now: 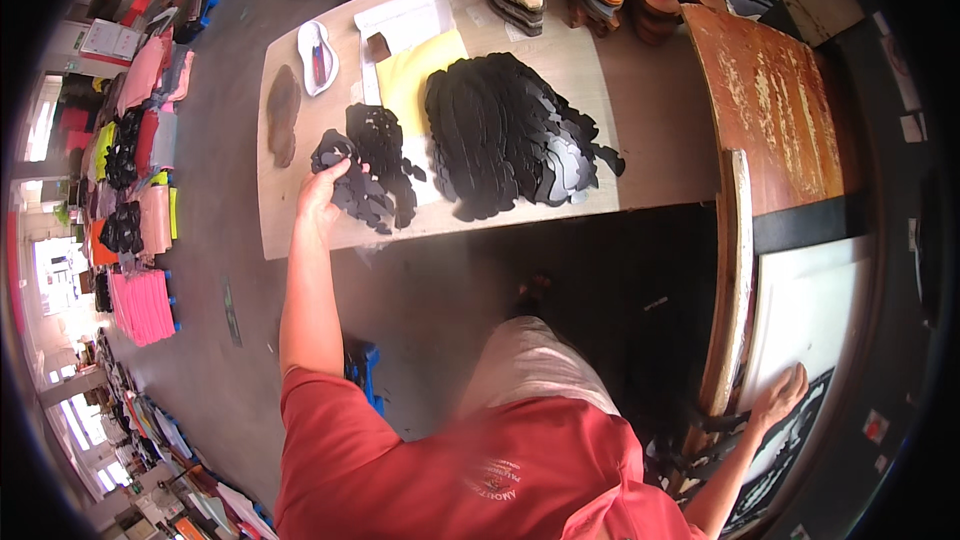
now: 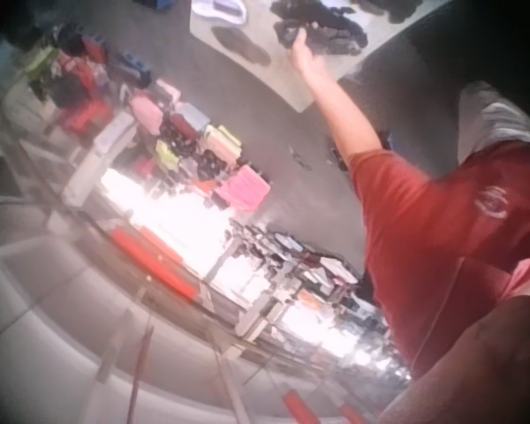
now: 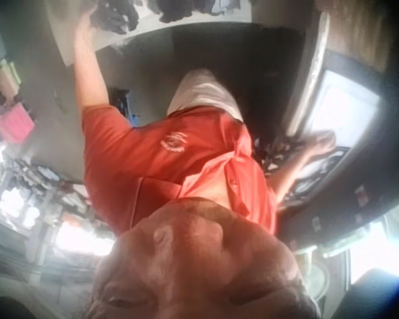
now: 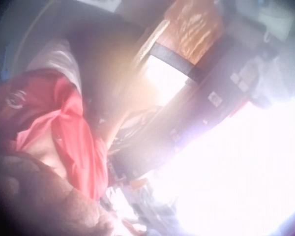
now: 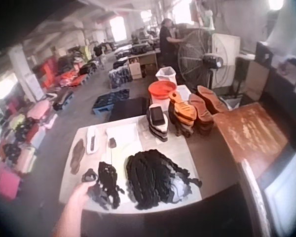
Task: The person removes excess rubber from a cut sheet on a workbench, then uses a flat tool to press and smooth a new black rubber sheet. They repeatedly peel away cut-out shapes and scraps, placing them aside, and continue pressing the sheet with the tool.
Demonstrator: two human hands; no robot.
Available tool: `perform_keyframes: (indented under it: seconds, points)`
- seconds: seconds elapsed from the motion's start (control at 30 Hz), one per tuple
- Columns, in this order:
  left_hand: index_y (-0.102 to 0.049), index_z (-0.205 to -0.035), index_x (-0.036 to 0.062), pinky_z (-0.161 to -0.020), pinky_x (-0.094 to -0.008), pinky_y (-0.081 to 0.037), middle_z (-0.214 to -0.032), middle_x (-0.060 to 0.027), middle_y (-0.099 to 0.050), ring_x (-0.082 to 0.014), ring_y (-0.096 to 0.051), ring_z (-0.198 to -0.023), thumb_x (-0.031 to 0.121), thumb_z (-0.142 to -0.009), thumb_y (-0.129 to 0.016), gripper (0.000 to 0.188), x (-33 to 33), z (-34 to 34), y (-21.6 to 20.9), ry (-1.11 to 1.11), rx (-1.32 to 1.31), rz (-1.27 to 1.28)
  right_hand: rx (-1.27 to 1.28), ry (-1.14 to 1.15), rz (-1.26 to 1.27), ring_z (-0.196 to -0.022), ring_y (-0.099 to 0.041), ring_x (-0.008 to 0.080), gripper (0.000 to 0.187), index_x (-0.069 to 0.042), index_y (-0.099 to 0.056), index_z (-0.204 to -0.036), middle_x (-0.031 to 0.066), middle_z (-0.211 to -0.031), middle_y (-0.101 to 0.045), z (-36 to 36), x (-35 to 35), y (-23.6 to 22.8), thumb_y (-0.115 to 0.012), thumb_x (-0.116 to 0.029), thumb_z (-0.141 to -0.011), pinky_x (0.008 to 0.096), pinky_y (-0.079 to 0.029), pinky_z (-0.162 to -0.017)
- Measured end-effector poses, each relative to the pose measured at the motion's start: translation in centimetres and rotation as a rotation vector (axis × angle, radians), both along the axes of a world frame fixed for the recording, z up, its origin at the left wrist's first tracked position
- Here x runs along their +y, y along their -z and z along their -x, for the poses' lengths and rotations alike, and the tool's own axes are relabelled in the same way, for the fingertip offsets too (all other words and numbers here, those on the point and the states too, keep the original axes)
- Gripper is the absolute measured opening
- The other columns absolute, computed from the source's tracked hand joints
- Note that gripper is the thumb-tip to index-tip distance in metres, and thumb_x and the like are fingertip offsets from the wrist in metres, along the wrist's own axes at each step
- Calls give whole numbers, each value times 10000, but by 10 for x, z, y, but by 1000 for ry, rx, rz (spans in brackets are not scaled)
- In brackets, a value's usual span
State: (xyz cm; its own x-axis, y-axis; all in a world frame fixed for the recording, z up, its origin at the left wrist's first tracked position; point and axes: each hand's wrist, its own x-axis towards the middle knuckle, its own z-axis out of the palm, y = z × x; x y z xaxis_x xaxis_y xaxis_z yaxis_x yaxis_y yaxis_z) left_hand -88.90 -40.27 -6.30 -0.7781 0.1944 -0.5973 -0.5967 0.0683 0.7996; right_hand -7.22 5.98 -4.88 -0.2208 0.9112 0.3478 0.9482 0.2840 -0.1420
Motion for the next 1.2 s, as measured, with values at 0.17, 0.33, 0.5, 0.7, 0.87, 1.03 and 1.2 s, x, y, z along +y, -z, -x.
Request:
perform_keyframes:
  seconds: [0.17, 0.33, 0.5, 0.7, 0.87, 1.03, 1.2]
  points:
    - [-706, -1339, 53, -977, -439, -599, -1224, -103, -789, -229, -765, -1093, 144, -984, -775, 372, 0, 106, 101, 25, -24, 206, -29, -7, -6, -1372, -555, 419, 396, 16, -624, -1445, 237, -1477, -566, -6, -4, 2, -521, -196, -1127, 477, -447, -1173]
    - [-618, -1448, 55, -971, -610, -525, -1387, -163, -690, -371, -648, -1268, 180, -838, -879, 676, 2, 149, 172, 19, 87, 451, -26, 44, -2, -1361, -540, 444, 386, 45, -584, -1434, 260, -1470, -540, -3, -8, 6, -485, -162, -1123, 488, -428, -1175]
    - [-624, -1420, -58, -1033, -571, -551, -1355, -258, -702, -408, -687, -1254, 296, -844, -893, 728, -2, 178, 197, -50, 231, 660, 8, 66, 29, -1397, -520, 442, 390, 22, -587, -1451, 255, -1499, -520, -6, -11, 11, -490, -141, -1111, 491, -416, -1203]
    - [-619, -1421, -76, -1138, -478, -505, -1384, -312, -675, -416, -659, -1314, 430, -904, -828, 754, 0, 161, 172, -71, 586, 1227, 35, 63, -1, -1373, -530, 447, 389, 46, -589, -1425, 265, -1469, -537, 6, -15, 12, -514, -125, -1083, 486, -415, -1196]
    - [-655, -1366, -14, -1068, -425, -536, -1345, -202, -712, -341, -692, -1199, 209, -1011, -744, 428, 93, 78, 99, 102, 984, 725, 266, 112, -2, -1385, -550, 389, 439, 30, -657, -1384, 220, -1446, -596, 35, -33, 10, -589, -41, -956, 451, -408, -1206]
    - [-667, -1361, -22, -1026, -349, -554, -1301, -127, -729, -226, -691, -1170, 116, -1117, -625, 283, 266, -133, 8, 570, 1119, -38, 290, 85, -136, -1256, -619, 433, 364, 15, -685, -1278, 242, -1323, -666, 57, -41, 3, -678, -68, -924, 502, -504, -1102]
    - [-744, -1211, -22, -981, -306, -551, -1173, -93, -758, -165, -700, -1074, 41, -1078, -657, 171, 358, -420, -67, 1265, 1009, -569, 512, 21, -208, -1198, -641, 412, 345, 3, -672, -1252, 224, -1227, -675, 60, -68, -35, -733, -112, -932, 497, -533, -1063]
